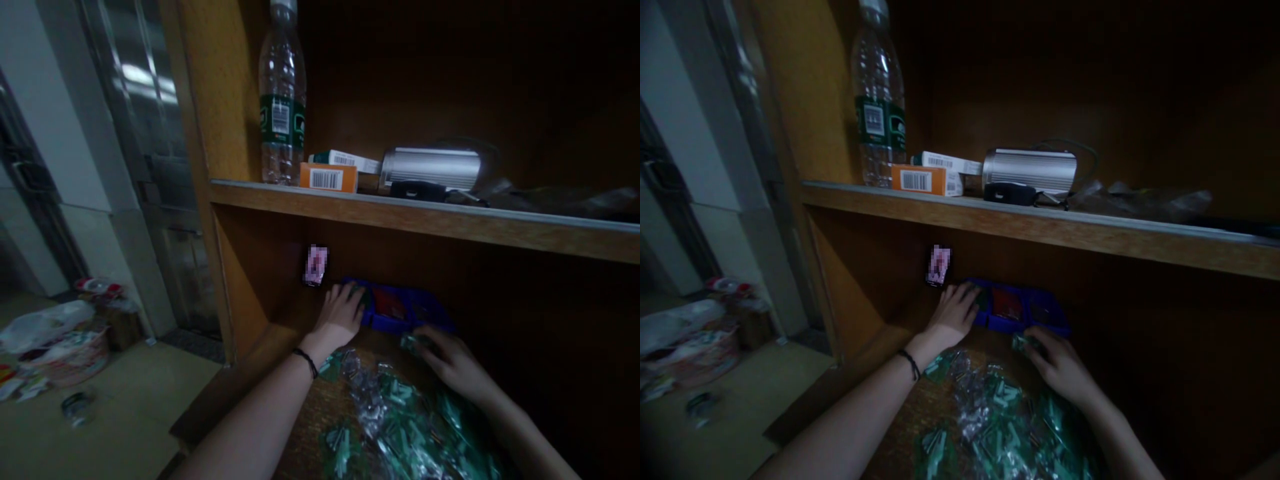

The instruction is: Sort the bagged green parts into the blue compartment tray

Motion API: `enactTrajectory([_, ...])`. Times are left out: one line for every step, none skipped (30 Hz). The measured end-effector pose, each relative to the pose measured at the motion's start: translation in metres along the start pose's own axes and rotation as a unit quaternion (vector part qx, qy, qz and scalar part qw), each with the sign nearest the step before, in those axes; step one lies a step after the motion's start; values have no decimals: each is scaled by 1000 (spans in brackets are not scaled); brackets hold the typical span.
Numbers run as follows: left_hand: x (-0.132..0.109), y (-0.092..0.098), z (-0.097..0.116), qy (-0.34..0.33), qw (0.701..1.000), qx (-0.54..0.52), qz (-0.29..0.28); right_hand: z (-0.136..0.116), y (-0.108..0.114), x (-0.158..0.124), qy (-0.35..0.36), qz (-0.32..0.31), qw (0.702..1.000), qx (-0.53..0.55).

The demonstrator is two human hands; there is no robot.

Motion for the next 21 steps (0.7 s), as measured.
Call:
enactTrajectory([-3, 6, 7, -12, 1000, -14, 17, -4, 1, 1, 10, 7, 1000, 1])
enactTrajectory([-6, 10, 17, -36, 999, -32, 24, -8, 3, 3, 20, 15, 1000, 0])
enactTrajectory([-11, 12, 30, -72, 996, -52, 19, -13, 4, 4, 31, 20, 999, -1])
enactTrajectory([-16, 11, 44, -116, 991, -71, 4, -19, 4, 5, 41, 22, 999, -1])
enactTrajectory([-22, 8, 57, -161, 983, -87, -19, -25, 4, 7, 51, 19, 999, 2])
enactTrajectory([-28, 3, 68, -197, 975, -97, -44, -32, 2, 8, 60, 13, 998, 7])
enactTrajectory([-33, -3, 76, -220, 968, -101, -65, -37, 0, 9, 68, 5, 998, 14])
enactTrajectory([-35, -9, 80, -228, 965, -101, -81, -42, -3, 9, 73, -2, 997, 22])
enactTrajectory([-36, -13, 80, -224, 965, -102, -91, -44, -4, 9, 74, -3, 997, 28])
enactTrajectory([-34, -17, 78, -211, 967, -105, -96, -45, -5, 10, 71, 1, 997, 34])
enactTrajectory([-32, -19, 74, -196, 970, -111, -96, -43, -5, 9, 64, 9, 997, 39])
enactTrajectory([-29, -19, 68, -177, 973, -120, -89, -39, -4, 9, 54, 20, 997, 43])
enactTrajectory([-25, -15, 60, -155, 977, -131, -72, -35, -2, 8, 45, 32, 997, 47])
enactTrajectory([-19, -9, 49, -127, 981, -142, -44, -31, 1, 7, 39, 43, 997, 49])
enactTrajectory([-14, 0, 35, -93, 984, -154, -5, -28, 4, 5, 34, 51, 997, 49])
enactTrajectory([-8, 10, 19, -54, 984, -166, 40, -25, 7, 4, 30, 57, 997, 47])
enactTrajectory([-3, 20, 0, -11, 980, -178, 83, -22, 11, 3, 25, 63, 997, 41])
enactTrajectory([1, 28, -20, 37, 973, -189, 124, -20, 15, 2, 19, 67, 997, 33])
enactTrajectory([4, 32, -39, 85, 966, -193, 149, -19, 18, 1, 13, 70, 997, 23])
enactTrajectory([6, 33, -56, 130, 959, -192, 163, -18, 21, 1, 7, 70, 997, 14])
enactTrajectory([8, 32, -69, 158, 954, -190, 170, -17, 22, 0, 4, 69, 998, 6])
Point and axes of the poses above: each hand's wrist, its own x-axis towards the middle knuckle, its own y-axis out of the back of the hand, z = x × y, the point moved 10 cm from there along x, towards the middle knuckle, and after that the axes turned 7 degrees about y, right-handed, at the moved point
